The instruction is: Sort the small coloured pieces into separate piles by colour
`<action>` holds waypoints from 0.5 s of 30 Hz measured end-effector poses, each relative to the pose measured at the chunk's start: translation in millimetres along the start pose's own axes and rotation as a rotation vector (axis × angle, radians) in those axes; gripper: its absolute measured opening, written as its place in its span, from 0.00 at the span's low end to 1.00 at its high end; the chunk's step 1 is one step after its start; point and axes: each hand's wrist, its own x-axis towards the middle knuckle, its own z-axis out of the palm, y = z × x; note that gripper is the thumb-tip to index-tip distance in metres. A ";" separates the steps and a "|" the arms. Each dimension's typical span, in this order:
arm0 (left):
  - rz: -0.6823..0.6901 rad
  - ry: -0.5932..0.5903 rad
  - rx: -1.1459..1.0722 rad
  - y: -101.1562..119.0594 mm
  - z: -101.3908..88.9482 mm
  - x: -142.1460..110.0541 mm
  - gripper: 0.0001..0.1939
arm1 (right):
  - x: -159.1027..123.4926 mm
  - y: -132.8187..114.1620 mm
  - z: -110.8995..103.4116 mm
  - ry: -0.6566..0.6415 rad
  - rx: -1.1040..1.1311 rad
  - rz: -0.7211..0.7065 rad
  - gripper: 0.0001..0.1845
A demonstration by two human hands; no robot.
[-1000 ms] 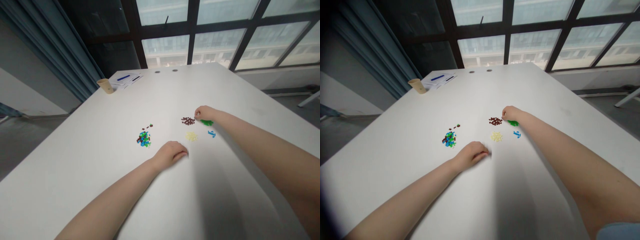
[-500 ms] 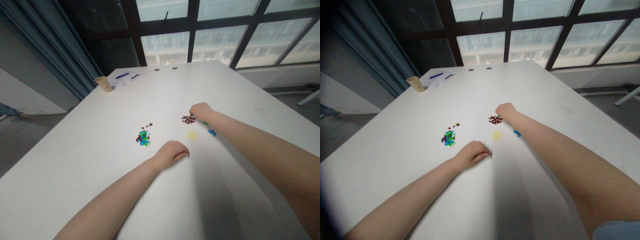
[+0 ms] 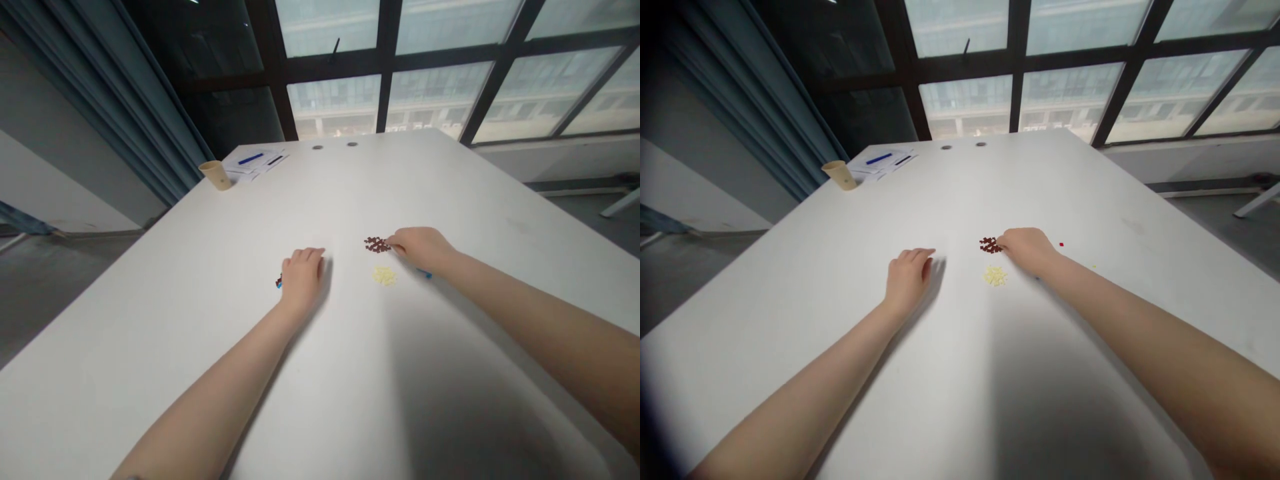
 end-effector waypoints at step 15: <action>-0.107 -0.125 0.309 -13.4 4.2 5.9 0.17 | -118.2 -110.7 39.3 0.254 0.559 -0.257 0.10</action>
